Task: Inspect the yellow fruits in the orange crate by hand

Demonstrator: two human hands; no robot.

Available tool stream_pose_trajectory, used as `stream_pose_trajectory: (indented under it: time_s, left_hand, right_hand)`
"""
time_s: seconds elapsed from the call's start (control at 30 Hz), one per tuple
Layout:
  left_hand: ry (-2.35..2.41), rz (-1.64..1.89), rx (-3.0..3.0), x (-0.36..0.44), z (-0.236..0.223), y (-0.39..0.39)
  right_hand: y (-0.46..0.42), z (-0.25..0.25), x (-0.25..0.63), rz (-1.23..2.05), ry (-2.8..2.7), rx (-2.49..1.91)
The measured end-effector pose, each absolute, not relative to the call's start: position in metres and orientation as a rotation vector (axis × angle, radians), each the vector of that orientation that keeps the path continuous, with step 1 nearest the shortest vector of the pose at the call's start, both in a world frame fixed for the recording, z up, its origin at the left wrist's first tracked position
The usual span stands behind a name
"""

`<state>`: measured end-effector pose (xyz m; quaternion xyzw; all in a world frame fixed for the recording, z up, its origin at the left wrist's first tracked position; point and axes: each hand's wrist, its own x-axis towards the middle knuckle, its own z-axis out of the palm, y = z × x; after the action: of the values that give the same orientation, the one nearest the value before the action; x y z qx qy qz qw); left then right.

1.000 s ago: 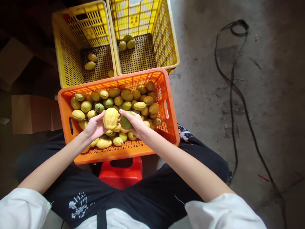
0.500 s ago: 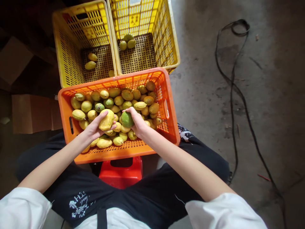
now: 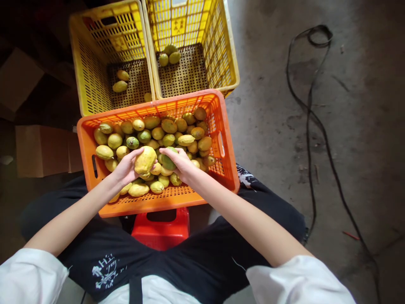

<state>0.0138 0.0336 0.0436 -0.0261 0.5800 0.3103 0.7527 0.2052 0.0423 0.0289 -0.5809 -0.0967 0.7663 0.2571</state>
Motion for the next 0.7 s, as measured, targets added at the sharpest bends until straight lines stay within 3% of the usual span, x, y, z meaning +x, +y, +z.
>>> stream_pose_trajectory:
  time_s: [0.7]
  left_hand:
    - [1.239, 0.635, -0.005, 0.014, 0.041, 0.028]
  right_hand:
    - [0.057, 0.052, 0.199, 2.086, -0.003, -1.627]
